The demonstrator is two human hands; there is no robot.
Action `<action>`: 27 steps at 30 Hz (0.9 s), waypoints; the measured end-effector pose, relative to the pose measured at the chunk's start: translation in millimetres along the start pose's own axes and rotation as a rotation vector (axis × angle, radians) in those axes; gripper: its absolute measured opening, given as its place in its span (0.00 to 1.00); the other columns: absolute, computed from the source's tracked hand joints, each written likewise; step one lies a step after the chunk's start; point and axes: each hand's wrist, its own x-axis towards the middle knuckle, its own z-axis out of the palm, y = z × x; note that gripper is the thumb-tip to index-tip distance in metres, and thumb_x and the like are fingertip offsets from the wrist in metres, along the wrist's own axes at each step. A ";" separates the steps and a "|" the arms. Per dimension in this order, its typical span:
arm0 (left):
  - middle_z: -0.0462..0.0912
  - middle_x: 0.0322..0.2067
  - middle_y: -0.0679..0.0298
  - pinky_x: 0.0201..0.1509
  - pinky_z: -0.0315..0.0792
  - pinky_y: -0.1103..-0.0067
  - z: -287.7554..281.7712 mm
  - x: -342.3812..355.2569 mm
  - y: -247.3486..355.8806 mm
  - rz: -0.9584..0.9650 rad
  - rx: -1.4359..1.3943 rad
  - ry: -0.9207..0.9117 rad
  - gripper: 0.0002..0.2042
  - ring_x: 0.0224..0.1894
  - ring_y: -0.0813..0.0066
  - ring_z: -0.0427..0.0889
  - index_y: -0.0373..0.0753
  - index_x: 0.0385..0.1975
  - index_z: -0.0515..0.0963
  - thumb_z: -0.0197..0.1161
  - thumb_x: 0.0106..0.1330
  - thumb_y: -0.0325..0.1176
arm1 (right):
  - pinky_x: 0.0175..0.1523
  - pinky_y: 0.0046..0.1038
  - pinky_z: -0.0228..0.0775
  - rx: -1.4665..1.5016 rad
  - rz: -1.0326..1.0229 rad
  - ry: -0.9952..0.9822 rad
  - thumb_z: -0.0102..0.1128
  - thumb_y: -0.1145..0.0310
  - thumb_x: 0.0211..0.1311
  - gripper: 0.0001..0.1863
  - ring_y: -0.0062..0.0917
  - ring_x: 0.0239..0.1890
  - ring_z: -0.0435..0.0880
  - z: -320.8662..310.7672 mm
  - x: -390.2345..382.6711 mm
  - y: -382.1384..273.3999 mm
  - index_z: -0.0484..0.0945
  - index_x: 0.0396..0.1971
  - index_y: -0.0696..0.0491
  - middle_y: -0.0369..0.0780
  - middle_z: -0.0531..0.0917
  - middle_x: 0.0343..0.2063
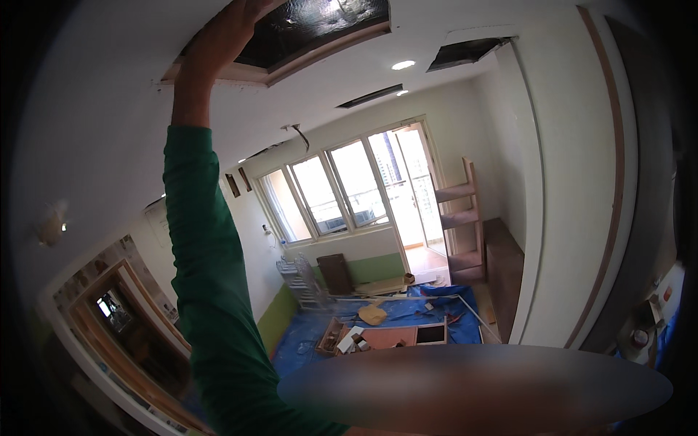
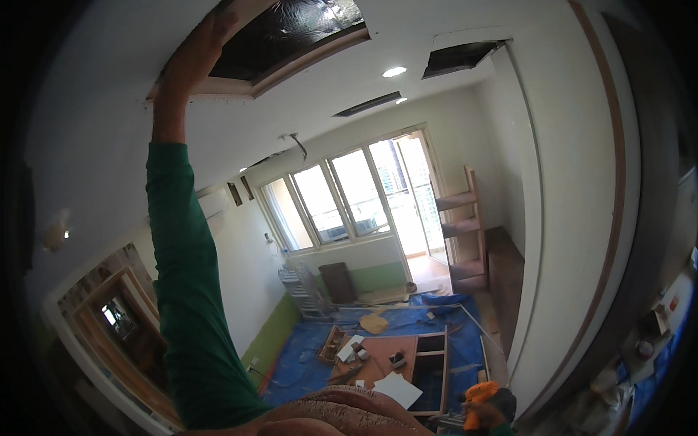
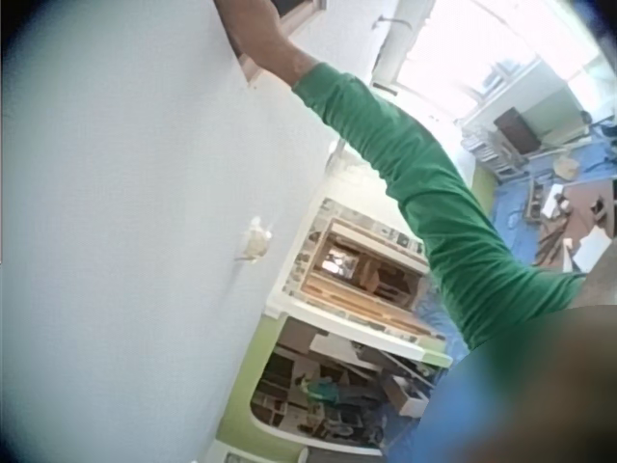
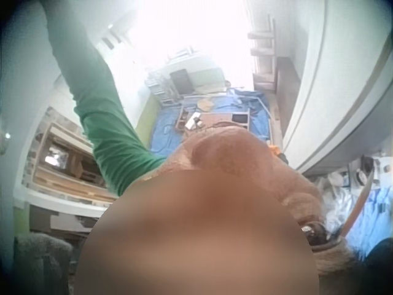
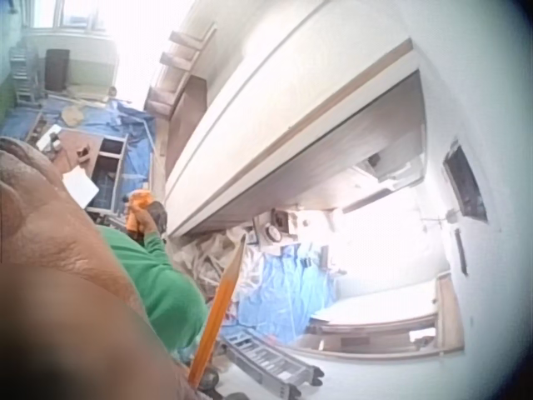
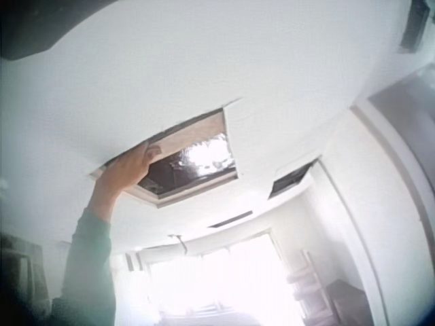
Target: The person uses a cordless drill to fasten screws into ceiling panels while standing on a ladder. They repeatedly position screws and drive them into the ceiling, then descend to retrieve more screws from a container before continuing the installation.
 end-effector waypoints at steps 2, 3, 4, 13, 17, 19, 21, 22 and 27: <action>0.76 0.64 0.52 0.71 0.69 0.65 16.7 -17.4 -8.0 -0.001 -0.009 -0.046 0.29 0.63 0.50 0.77 0.39 0.67 0.68 0.39 0.81 0.55 | 0.30 0.29 0.80 0.025 -0.004 0.036 0.64 0.72 0.63 0.11 0.27 0.23 0.81 -0.9 6.4 -2.9 0.72 0.40 0.57 0.41 0.78 0.25; 0.75 0.65 0.52 0.71 0.69 0.64 14.1 -17.5 -7.2 0.016 0.002 -0.073 0.29 0.63 0.49 0.77 0.38 0.69 0.66 0.37 0.82 0.54 | 0.30 0.29 0.80 0.029 -0.005 0.039 0.64 0.72 0.63 0.11 0.27 0.23 0.81 -5.0 5.7 -1.6 0.72 0.40 0.57 0.41 0.78 0.25; 0.74 0.66 0.51 0.72 0.68 0.64 13.5 -18.5 -6.5 0.032 0.011 -0.099 0.30 0.63 0.48 0.78 0.38 0.70 0.65 0.35 0.82 0.54 | 0.30 0.29 0.80 0.030 -0.011 0.043 0.64 0.72 0.63 0.11 0.27 0.23 0.81 -7.8 5.6 -1.6 0.72 0.40 0.57 0.41 0.78 0.25; 0.78 0.59 0.41 0.69 0.68 0.62 21.0 -14.9 7.4 -0.105 -0.347 0.400 0.37 0.62 0.46 0.77 0.32 0.65 0.72 0.38 0.79 0.62 | 0.30 0.30 0.80 0.021 -0.016 0.032 0.64 0.72 0.63 0.11 0.27 0.23 0.81 -16.8 9.4 -1.9 0.72 0.41 0.57 0.41 0.78 0.25; 0.81 0.56 0.44 0.68 0.68 0.62 -23.9 -20.0 -0.5 -0.270 -0.325 0.118 0.35 0.61 0.49 0.79 0.30 0.58 0.77 0.38 0.80 0.60 | 0.30 0.30 0.80 -0.014 0.000 -0.016 0.64 0.72 0.63 0.12 0.27 0.23 0.81 -16.3 14.5 -5.0 0.72 0.41 0.57 0.40 0.78 0.25; 0.86 0.46 0.49 0.58 0.76 0.61 -28.6 -19.9 27.6 -0.474 -0.154 -0.054 0.30 0.49 0.51 0.85 0.33 0.48 0.82 0.41 0.81 0.55 | 0.30 0.30 0.80 0.007 -0.041 0.052 0.64 0.72 0.62 0.12 0.27 0.23 0.81 -22.3 5.6 -8.8 0.72 0.41 0.57 0.40 0.78 0.25; 0.86 0.43 0.49 0.54 0.76 0.59 13.0 -18.9 21.9 -0.140 0.133 0.550 0.23 0.45 0.50 0.86 0.32 0.49 0.81 0.47 0.80 0.48 | 0.30 0.30 0.80 -0.009 -0.038 0.056 0.64 0.72 0.62 0.12 0.27 0.23 0.81 -23.8 5.4 -10.6 0.72 0.41 0.56 0.40 0.78 0.25; 0.84 0.47 0.45 0.57 0.73 0.55 22.4 -17.8 27.1 -0.158 0.131 0.562 0.21 0.50 0.47 0.83 0.31 0.52 0.79 0.50 0.79 0.45 | 0.30 0.30 0.80 -0.014 -0.034 0.058 0.64 0.72 0.62 0.12 0.27 0.23 0.81 -24.4 5.1 -12.0 0.72 0.41 0.56 0.40 0.78 0.25; 0.78 0.51 0.38 0.59 0.68 0.48 36.1 0.5 36.1 -0.186 0.150 0.621 0.19 0.52 0.39 0.78 0.29 0.54 0.76 0.55 0.76 0.40 | 0.30 0.30 0.80 -0.042 -0.010 0.020 0.64 0.72 0.62 0.12 0.27 0.23 0.81 -20.9 9.4 -11.0 0.72 0.41 0.56 0.40 0.78 0.25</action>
